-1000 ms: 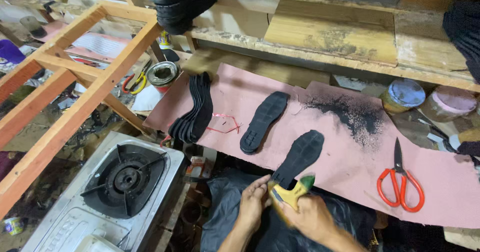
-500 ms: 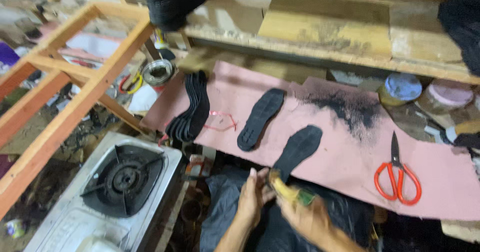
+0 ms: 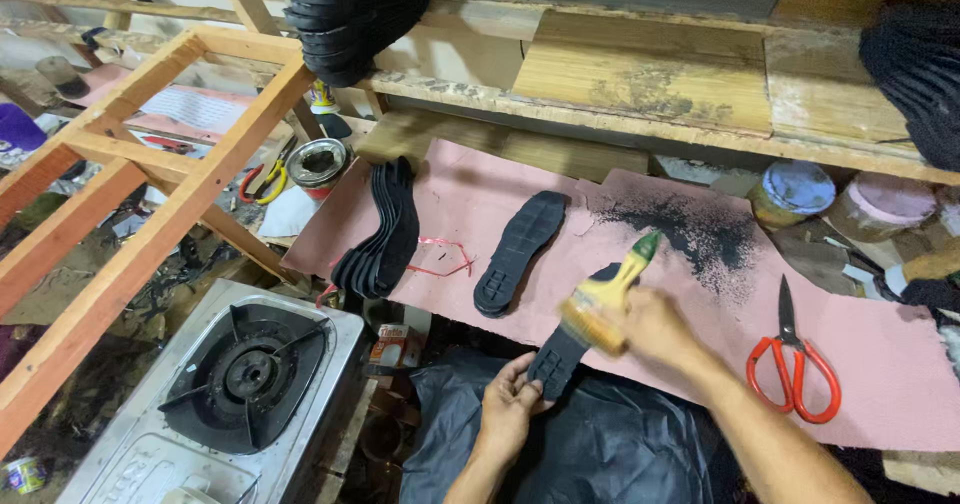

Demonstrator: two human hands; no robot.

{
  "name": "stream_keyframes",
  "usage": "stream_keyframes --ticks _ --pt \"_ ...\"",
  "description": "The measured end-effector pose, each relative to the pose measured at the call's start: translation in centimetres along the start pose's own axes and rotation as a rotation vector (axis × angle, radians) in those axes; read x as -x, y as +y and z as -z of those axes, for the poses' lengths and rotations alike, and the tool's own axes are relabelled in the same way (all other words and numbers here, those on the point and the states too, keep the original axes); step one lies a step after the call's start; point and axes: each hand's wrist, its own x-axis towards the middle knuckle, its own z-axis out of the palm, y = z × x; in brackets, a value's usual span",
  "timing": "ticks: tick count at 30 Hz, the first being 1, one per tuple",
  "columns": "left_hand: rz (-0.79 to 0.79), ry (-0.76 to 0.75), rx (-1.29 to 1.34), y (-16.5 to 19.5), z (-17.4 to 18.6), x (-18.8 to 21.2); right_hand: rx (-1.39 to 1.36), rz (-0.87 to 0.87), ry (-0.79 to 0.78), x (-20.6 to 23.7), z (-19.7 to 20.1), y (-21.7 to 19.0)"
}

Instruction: The person uses a brush to clean the surface of black shoe soles. They repeatedly pick up soles from a stack, brush them, and place them back down or on a nearby shelf.

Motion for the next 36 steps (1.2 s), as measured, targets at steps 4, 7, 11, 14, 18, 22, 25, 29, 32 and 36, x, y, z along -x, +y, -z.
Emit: stream_keyframes --ticks 4,7,11,14,18,22,25,29,32,36 --pt "0.069 0.001 0.025 0.2 0.1 0.4 0.321 -0.112 0.243 -2.6 4.6 -0.3" --pt "0.098 0.028 0.122 0.5 -0.2 0.5 0.327 0.430 0.465 1.0 3.0 -2.2" --pt "0.140 0.018 0.288 1.0 -0.4 0.9 0.484 0.742 0.018 8.8 -3.2 -4.9" --pt "0.145 -0.050 0.371 1.7 0.1 1.5 0.217 0.862 -0.085 11.2 -3.6 -5.4" --pt "0.143 -0.143 0.439 2.5 -0.2 1.9 0.274 0.857 0.200 12.2 -3.1 -6.2" --pt "0.179 -0.071 0.411 3.5 -1.0 1.9 0.043 0.901 -0.205 13.5 -3.1 -5.3" --pt "-0.056 -0.017 0.044 4.8 -0.7 2.8 0.021 0.914 -0.168 14.3 -3.0 -2.6" --pt "-0.579 -0.092 -0.939 7.1 0.4 4.2 -0.031 0.251 -0.231 15.1 -4.1 1.1" --pt "-0.804 -0.187 -1.209 8.9 0.3 4.3 -0.121 0.092 -0.311 16.5 -5.5 3.3" --pt "-1.000 -0.212 -1.141 10.7 -1.9 3.9 -0.140 0.089 -0.380 17.4 -7.3 5.0"
